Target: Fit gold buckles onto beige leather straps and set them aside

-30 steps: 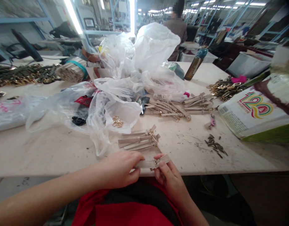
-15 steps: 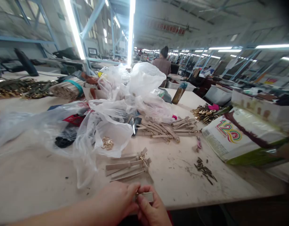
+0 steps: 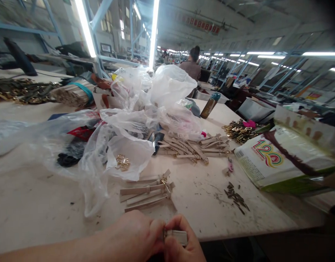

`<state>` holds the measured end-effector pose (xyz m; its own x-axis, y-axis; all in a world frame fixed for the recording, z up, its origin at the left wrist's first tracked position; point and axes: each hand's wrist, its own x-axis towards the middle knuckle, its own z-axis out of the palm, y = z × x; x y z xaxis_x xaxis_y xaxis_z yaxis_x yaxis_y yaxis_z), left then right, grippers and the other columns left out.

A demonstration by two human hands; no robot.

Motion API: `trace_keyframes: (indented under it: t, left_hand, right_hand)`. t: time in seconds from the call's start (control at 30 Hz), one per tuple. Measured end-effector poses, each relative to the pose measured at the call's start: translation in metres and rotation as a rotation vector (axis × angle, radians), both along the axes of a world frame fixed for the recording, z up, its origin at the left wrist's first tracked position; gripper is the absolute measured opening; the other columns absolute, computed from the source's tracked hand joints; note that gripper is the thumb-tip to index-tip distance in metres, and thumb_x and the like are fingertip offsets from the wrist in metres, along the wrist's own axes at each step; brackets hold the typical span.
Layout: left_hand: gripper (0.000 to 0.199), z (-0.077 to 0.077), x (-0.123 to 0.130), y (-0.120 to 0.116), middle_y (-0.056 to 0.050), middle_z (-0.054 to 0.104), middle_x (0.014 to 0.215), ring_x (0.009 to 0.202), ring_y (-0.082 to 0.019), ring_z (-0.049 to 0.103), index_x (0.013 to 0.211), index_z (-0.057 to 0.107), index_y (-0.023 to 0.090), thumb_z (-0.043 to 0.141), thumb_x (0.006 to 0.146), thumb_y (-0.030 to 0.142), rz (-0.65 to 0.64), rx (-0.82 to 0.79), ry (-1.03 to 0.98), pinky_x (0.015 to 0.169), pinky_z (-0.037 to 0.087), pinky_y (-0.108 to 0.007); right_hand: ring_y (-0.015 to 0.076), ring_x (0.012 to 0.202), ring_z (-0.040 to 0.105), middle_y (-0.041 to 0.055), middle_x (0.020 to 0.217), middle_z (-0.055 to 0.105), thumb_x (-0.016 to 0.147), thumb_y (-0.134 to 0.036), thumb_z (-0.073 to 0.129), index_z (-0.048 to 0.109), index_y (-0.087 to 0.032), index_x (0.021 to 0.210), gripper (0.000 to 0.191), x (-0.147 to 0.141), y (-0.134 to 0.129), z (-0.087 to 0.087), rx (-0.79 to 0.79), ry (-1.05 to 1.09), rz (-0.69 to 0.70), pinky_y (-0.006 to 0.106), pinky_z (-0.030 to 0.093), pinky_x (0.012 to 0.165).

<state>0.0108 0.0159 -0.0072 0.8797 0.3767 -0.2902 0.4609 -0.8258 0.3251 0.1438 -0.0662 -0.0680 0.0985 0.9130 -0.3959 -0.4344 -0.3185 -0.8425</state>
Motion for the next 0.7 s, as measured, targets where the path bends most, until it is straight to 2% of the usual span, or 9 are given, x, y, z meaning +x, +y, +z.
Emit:
trace_keyframes:
  t: [0.1, 0.17, 0.43, 0.57, 0.63, 0.7]
  left_hand:
    - [0.012, -0.01, -0.004, -0.004, 0.0, 0.067, 0.074, 0.058, -0.019, 0.062, 0.091, 0.058, 0.022, 0.05, 0.088, 0.03, -0.024, 0.066, -0.032, 0.045, 0.035, -0.027]
    - [0.013, -0.01, -0.008, -0.008, 0.001, 0.066, 0.075, 0.059, -0.019, 0.062, 0.091, 0.058, 0.021, 0.05, 0.088, 0.031, -0.041, 0.074, -0.044, 0.046, 0.034, -0.028]
    - [0.005, 0.014, -0.014, -0.02, 0.003, 0.064, 0.078, 0.055, -0.015, 0.058, 0.087, 0.058, 0.024, 0.054, 0.085, 0.025, -0.205, 0.154, -0.066, 0.044, 0.026, -0.033]
    - [0.006, 0.006, -0.006, -0.02, 0.002, 0.063, 0.075, 0.057, -0.018, 0.06, 0.088, 0.056, 0.022, 0.053, 0.085, 0.026, -0.157, 0.151, -0.045, 0.042, 0.029, -0.033]
    - [0.005, 0.0, -0.002, -0.019, 0.001, 0.063, 0.072, 0.056, -0.019, 0.061, 0.087, 0.055, 0.021, 0.053, 0.085, 0.025, -0.112, 0.177, -0.011, 0.042, 0.031, -0.031]
    - [0.005, -0.001, 0.002, -0.018, 0.0, 0.063, 0.07, 0.055, -0.02, 0.062, 0.086, 0.054, 0.019, 0.052, 0.086, 0.024, -0.078, 0.193, 0.007, 0.043, 0.034, -0.03]
  right_hand:
    - [0.0022, 0.037, 0.031, -0.0078, 0.041, 0.049, 0.05, -0.06, 0.077, 0.043, -0.02, 0.076, 0.059, -0.001, 0.0, 0.001, -0.044, 0.061, 0.038, 0.015, 0.016, 0.04]
    - [0.0015, 0.035, 0.027, -0.0101, 0.038, 0.044, 0.055, -0.057, 0.076, 0.041, -0.02, 0.073, 0.054, -0.003, -0.003, 0.004, -0.109, 0.118, 0.048, 0.014, 0.015, 0.038]
    - [0.0034, 0.034, 0.028, -0.01, 0.038, 0.041, 0.058, -0.054, 0.075, 0.042, -0.021, 0.069, 0.048, 0.0, -0.025, 0.016, -0.12, 0.117, 0.021, 0.016, 0.02, 0.038]
    - [0.0046, 0.035, 0.032, -0.0095, 0.039, 0.043, 0.062, -0.05, 0.074, 0.041, -0.021, 0.07, 0.044, 0.005, -0.022, 0.008, -0.11, 0.052, -0.086, 0.017, 0.022, 0.04]
    - [0.0049, 0.037, 0.033, -0.0104, 0.041, 0.044, 0.064, -0.048, 0.073, 0.043, -0.021, 0.079, 0.043, 0.01, -0.019, 0.002, -0.113, 0.059, -0.138, 0.016, 0.023, 0.041]
    - [0.0051, 0.037, 0.033, -0.0111, 0.041, 0.043, 0.066, -0.048, 0.072, 0.045, -0.021, 0.091, 0.045, 0.016, -0.018, -0.003, -0.114, 0.079, -0.126, 0.016, 0.022, 0.042]
